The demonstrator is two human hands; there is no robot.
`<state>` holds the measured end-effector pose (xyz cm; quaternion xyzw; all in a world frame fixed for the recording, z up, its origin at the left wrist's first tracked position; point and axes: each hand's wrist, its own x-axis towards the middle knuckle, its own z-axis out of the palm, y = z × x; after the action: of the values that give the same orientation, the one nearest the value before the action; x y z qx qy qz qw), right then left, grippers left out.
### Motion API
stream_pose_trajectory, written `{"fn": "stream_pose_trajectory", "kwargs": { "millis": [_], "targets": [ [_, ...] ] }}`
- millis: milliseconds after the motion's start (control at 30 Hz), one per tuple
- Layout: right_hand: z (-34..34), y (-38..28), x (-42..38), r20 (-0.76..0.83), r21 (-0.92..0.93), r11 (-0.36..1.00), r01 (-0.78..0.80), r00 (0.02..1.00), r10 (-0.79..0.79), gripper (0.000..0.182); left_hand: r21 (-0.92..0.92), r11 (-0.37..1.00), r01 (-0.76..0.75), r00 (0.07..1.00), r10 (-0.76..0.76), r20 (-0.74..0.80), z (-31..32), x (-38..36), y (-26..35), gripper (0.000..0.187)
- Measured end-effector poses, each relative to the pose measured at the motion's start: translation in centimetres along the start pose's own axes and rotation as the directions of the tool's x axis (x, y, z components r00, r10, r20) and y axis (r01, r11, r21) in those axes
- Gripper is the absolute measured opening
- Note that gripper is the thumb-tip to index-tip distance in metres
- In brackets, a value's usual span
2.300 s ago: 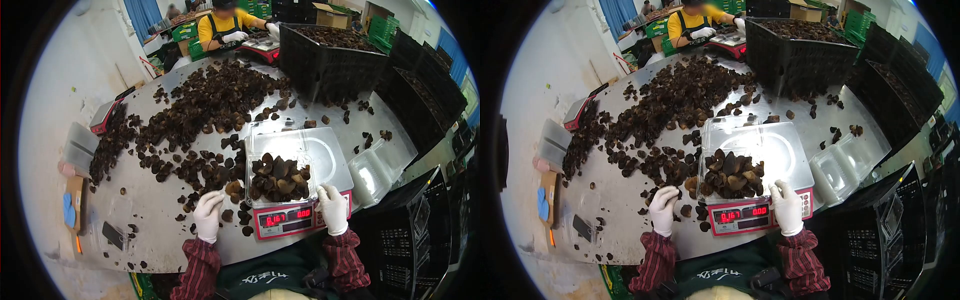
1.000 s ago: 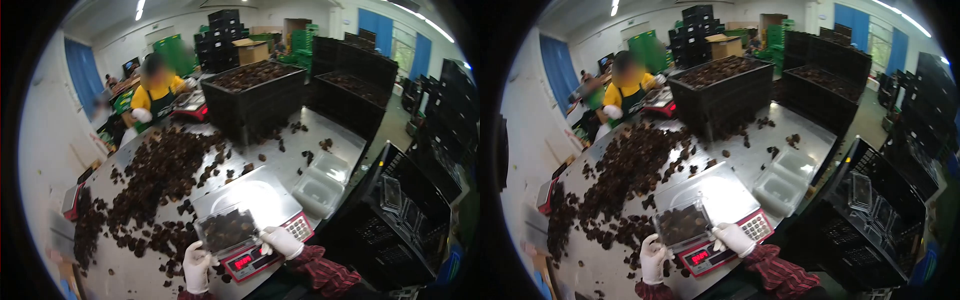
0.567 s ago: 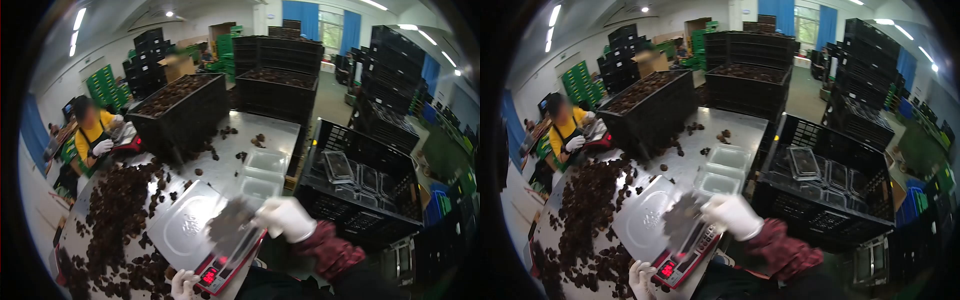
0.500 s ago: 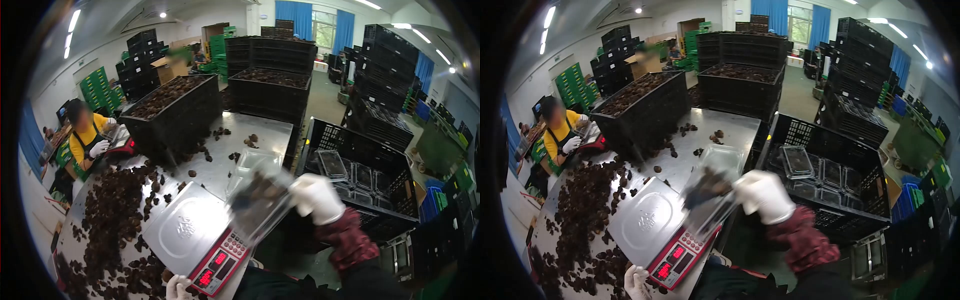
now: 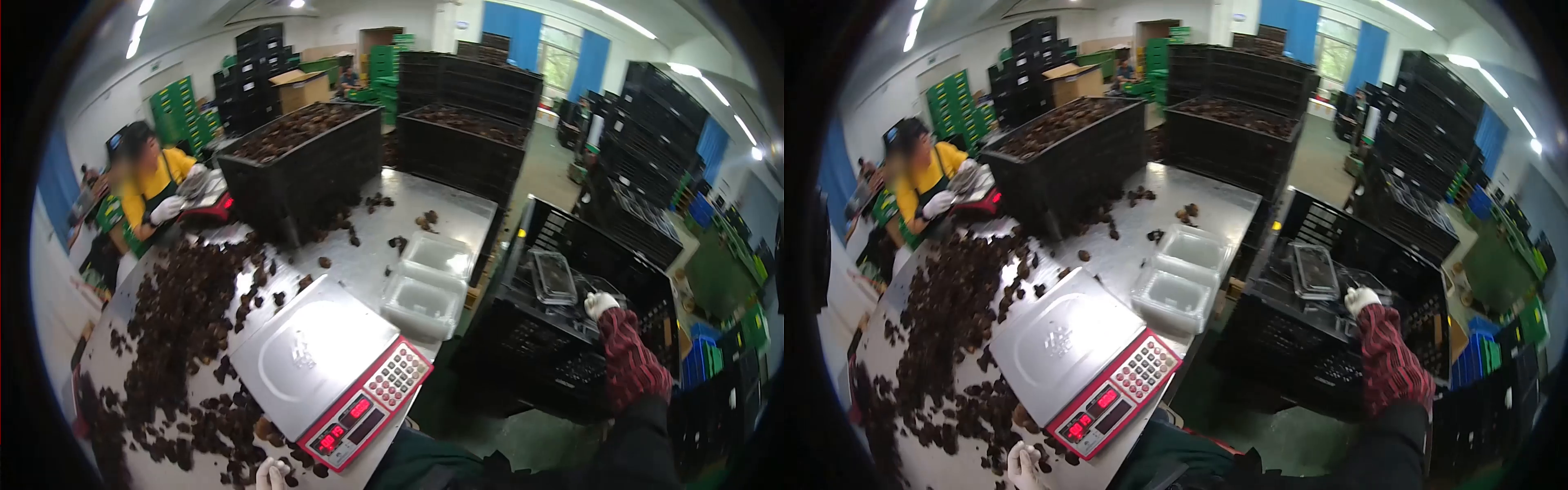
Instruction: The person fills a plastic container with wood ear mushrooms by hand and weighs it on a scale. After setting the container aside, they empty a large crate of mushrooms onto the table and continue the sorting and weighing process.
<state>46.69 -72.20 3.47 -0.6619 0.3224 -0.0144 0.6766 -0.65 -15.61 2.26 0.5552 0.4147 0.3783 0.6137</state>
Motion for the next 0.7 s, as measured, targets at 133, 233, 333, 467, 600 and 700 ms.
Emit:
{"fn": "stream_pose_trajectory", "kwargs": {
  "millis": [133,233,333,467,600,700],
  "targets": [
    [1.3,-1.1,-0.4,0.53,-0.329,0.916,0.229,0.848,-0.021,0.048,-0.053,0.998,-0.044,0.999,0.044,0.001,-2.6,2.2,-5.1,0.023],
    [9.4,-3.6,-10.7,0.437,-0.37,0.39,0.843,0.528,-0.728,0.046,0.004,0.999,-0.041,0.999,0.041,0.016,-0.9,0.6,-2.5,0.016],
    [15.2,-1.7,-17.9,0.671,-0.256,-0.188,0.948,0.035,-0.741,0.025,0.245,0.933,-0.262,0.965,0.246,0.092,-1.2,0.6,-3.9,0.016],
    [22.8,4.4,-20.4,0.759,-0.126,-0.365,0.922,-0.147,-0.634,0.024,0.427,0.799,-0.423,0.906,0.375,0.197,-1.2,0.0,-3.8,0.016],
    [28.2,10.7,-14.8,0.863,-0.011,-0.43,0.903,-0.208,-0.461,0.028,0.606,0.604,-0.518,0.849,0.448,0.279,-3.1,0.8,-4.0,0.017],
    [29.0,12.0,-16.2,0.899,-0.144,-0.335,0.931,-0.019,-0.438,0.025,0.696,0.59,-0.41,0.896,0.401,0.188,-5.7,2.4,-4.0,0.017]
  ]
}}
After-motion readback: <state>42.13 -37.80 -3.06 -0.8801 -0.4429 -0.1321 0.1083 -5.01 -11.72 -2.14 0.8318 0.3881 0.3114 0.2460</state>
